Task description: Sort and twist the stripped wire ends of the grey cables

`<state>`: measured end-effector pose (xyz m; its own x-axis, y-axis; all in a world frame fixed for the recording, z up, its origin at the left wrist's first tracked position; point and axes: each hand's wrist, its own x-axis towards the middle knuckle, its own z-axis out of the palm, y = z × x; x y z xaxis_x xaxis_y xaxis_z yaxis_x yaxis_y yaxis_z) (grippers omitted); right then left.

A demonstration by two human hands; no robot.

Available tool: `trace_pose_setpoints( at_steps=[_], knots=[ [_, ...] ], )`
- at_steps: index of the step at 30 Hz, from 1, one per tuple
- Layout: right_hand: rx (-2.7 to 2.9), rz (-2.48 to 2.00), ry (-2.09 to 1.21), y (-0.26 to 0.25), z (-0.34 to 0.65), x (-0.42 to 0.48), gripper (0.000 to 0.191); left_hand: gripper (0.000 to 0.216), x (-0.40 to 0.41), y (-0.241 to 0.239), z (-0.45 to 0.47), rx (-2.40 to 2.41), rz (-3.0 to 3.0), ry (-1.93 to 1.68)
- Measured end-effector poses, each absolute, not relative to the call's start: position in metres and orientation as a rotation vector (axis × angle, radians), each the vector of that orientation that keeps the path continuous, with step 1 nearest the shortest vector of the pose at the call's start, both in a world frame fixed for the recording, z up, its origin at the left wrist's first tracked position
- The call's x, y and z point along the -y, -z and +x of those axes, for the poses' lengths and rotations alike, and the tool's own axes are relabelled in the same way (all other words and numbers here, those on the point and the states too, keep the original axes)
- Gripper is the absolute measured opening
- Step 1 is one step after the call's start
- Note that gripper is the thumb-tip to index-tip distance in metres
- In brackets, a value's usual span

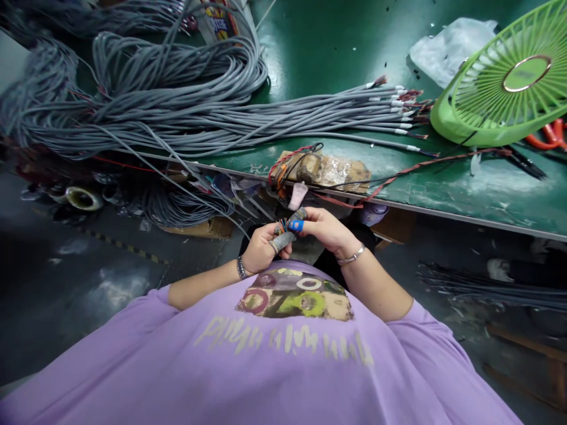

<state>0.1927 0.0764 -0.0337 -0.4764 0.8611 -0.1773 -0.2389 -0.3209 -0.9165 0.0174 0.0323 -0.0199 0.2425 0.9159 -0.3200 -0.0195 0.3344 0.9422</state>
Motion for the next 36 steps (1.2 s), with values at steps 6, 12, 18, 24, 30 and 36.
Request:
trace_pose_setpoints(
  at_steps=[6,12,18,24,30,36],
  knots=[
    [1.273,-0.927,-1.782,0.023,0.188,-0.067,0.021,0.030,-0.034,0.026,0.018,-1.104,0.992,-0.640],
    [1.220,-1.014,-1.695,0.035,0.200,-0.063,0.032,0.035,-0.034,0.026,0.015,-1.137,0.932,-0.844],
    [1.091,-1.032,-1.648,0.045,0.186,-0.053,0.034,0.040,-0.034,0.030,0.016,-1.125,0.928,-0.894],
    [1.118,-1.075,-1.686,0.041,0.173,-0.058,0.036,0.039,-0.031,0.030,0.014,-1.052,0.989,-0.767],
    [0.949,-0.978,-1.805,0.041,0.173,-0.060,0.036,0.042,-0.030,0.033,0.011,-1.100,0.927,-0.930],
    [0.833,-1.056,-1.771,0.047,0.172,-0.054,0.042,0.044,-0.033,0.036,0.010,-1.102,0.894,-1.000]
  ],
)
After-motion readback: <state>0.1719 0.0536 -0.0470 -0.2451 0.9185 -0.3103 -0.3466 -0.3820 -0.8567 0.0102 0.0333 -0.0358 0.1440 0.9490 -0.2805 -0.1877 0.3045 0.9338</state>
